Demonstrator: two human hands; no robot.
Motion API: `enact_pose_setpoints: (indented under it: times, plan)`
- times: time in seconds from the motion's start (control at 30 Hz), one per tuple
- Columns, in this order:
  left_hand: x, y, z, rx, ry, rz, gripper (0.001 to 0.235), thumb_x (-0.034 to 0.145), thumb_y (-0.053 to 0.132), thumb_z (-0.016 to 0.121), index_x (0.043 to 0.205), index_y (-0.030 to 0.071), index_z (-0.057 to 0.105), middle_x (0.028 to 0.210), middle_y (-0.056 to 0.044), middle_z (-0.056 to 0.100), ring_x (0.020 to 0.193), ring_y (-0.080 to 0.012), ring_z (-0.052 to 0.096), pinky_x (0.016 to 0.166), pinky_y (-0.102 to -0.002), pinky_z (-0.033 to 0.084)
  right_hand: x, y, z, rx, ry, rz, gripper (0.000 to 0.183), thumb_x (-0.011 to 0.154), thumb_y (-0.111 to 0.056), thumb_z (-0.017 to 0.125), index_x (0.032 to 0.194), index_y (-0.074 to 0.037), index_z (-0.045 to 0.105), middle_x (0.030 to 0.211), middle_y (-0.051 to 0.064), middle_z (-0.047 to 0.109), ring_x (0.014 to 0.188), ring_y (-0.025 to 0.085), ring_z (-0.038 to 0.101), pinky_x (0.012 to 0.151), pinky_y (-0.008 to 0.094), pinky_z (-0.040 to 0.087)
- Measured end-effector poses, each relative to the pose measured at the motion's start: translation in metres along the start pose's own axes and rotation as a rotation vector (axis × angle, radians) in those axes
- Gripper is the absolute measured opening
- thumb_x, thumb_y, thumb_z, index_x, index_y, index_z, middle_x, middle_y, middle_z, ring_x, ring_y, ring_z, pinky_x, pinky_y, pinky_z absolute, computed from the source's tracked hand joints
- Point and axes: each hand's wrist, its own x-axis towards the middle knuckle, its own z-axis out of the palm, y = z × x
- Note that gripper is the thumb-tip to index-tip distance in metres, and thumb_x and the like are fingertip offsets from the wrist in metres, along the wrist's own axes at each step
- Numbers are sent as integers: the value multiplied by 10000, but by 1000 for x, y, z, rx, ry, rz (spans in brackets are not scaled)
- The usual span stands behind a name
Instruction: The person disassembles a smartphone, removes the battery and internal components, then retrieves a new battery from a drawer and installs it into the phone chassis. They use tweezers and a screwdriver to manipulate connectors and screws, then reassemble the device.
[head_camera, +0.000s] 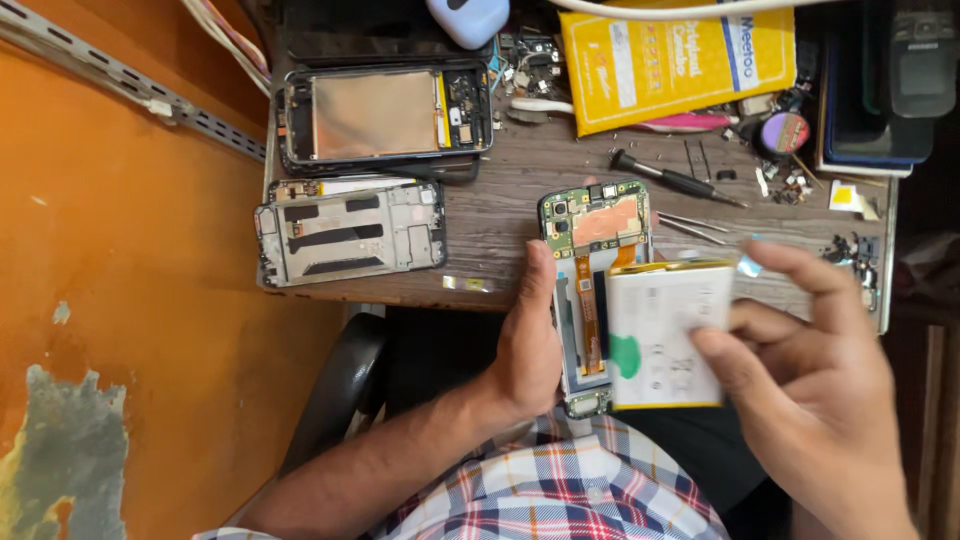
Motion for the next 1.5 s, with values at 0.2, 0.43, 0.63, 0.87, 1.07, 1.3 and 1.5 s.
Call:
enact_pose_setpoints:
  times: [0.2, 0.43, 0.63, 0.87, 1.07, 1.3, 1.5]
  plan:
    - [-3, -14, -11, -3, -86, -81, 758, 1068, 643, 296, 1500, 43, 463, 1408, -113, 584, 1278, -192, 566, 1099, -345, 463, 6, -2, 28, 11, 6, 139, 496, 888, 48, 673, 1356, 30, 510, 1004, 175, 770, 886, 147, 734, 722, 237, 598]
    - [-3, -21, -20, -10, -50, -102, 775, 1080, 646, 302, 1516, 24, 455, 1392, -105, 595, 1236, -188, 576, 1077, -342, 467, 5, -2, 38, -17, 27, 108, 441, 882, 49, 685, 1306, 47, 564, 1039, 143, 760, 951, 118, 722, 805, 231, 601]
    - [-6, -25, -17, -116, -81, -104, 789, 1063, 645, 300, 1574, 49, 387, 1477, -107, 540, 1311, -209, 545, 1123, -368, 443, -1, -9, 48, -426, 117, -188, 523, 785, -54, 847, 1268, 21, 659, 1011, 87, 664, 836, 103, 659, 682, 223, 570]
    - [-12, -17, -4, -188, -172, -113, 858, 1069, 698, 307, 1596, 23, 372, 1495, -163, 530, 1324, -264, 549, 1140, -397, 447, -6, -21, 57, -738, 203, -344, 553, 755, -117, 923, 1262, -44, 715, 965, 89, 658, 723, 107, 628, 647, 247, 531]
    - [-16, 8, 5, 49, -408, -23, 686, 1097, 450, 527, 1584, -11, 379, 1499, -181, 523, 1375, -249, 539, 1184, -399, 463, -3, -23, 55, -847, 253, -497, 702, 683, -110, 909, 1307, -3, 606, 1106, 167, 634, 1038, 260, 568, 880, 380, 493]
    - [-25, 27, 22, 122, -446, -144, 577, 1088, 195, 515, 1582, -64, 368, 1493, -231, 550, 1387, -279, 559, 1201, -426, 467, 7, -5, 30, 302, -3, -8, 676, 857, -94, 788, 1461, -22, 493, 1356, 75, 647, 1232, 162, 600, 1002, 283, 506]
    - [-29, 23, 23, 344, -504, 41, 579, 1114, 171, 505, 1630, -47, 358, 1562, -182, 476, 1401, -239, 529, 1341, -392, 280, 7, 27, 15, 501, -86, 115, 390, 910, 26, 734, 1275, 102, 622, 1116, 152, 726, 1007, 160, 670, 899, 303, 532]
